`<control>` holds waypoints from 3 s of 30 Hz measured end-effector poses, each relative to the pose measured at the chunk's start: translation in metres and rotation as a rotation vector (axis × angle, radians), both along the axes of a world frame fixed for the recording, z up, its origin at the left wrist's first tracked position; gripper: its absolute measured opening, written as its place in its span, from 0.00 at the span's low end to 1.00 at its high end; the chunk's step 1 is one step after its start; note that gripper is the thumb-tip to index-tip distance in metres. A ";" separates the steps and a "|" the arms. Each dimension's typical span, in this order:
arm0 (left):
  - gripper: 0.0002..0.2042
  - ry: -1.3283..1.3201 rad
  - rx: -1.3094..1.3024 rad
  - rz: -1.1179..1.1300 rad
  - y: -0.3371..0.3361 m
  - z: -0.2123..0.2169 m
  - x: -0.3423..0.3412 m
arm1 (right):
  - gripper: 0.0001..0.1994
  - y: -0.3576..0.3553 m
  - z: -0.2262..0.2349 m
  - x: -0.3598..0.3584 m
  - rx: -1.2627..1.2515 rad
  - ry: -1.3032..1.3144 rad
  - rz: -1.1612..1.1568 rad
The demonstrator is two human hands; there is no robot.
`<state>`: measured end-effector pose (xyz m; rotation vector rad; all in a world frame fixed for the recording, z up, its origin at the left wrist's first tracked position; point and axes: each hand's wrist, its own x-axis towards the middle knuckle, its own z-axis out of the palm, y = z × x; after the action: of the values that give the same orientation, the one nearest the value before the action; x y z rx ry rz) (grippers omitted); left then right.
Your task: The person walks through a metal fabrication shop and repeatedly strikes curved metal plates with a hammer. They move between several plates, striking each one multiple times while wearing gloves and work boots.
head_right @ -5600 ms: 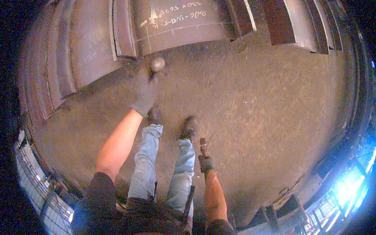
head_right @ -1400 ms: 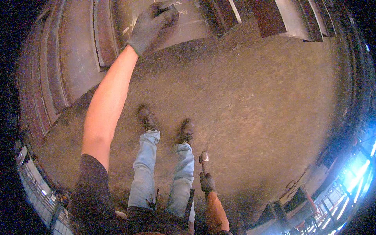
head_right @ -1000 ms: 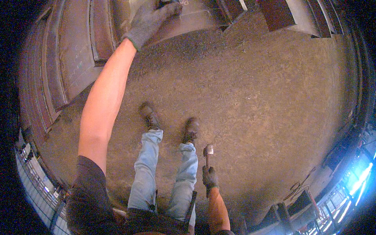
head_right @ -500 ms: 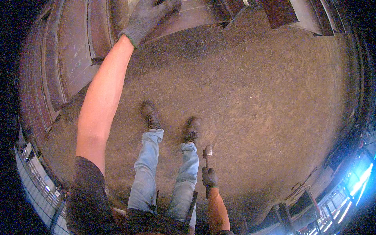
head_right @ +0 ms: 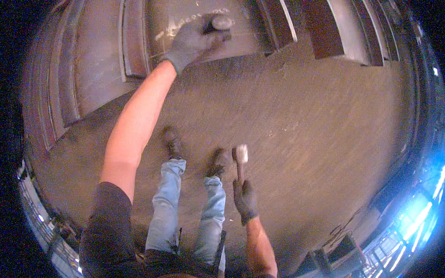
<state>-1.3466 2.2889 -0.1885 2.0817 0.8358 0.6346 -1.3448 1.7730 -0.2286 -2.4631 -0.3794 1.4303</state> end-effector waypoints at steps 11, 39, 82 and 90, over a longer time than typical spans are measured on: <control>0.26 0.046 -0.104 0.014 -0.008 0.012 0.004 | 0.13 0.309 0.170 0.125 1.139 -0.686 0.260; 0.15 -0.308 -0.353 0.294 -0.004 0.008 -0.052 | 0.24 -0.128 -0.026 -0.055 -0.466 0.371 -0.283; 0.21 -0.012 0.043 0.327 -0.014 0.013 -0.058 | 0.24 -0.135 -0.067 -0.047 -0.369 0.303 -0.231; 0.22 -0.154 -0.016 0.264 -0.006 0.000 -0.064 | 0.24 -0.082 -0.050 -0.045 -0.383 0.335 -0.245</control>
<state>-1.4109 2.2828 -0.1888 1.8963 1.0310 0.9137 -1.3903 1.6914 -0.2788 -2.3627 0.2818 1.8971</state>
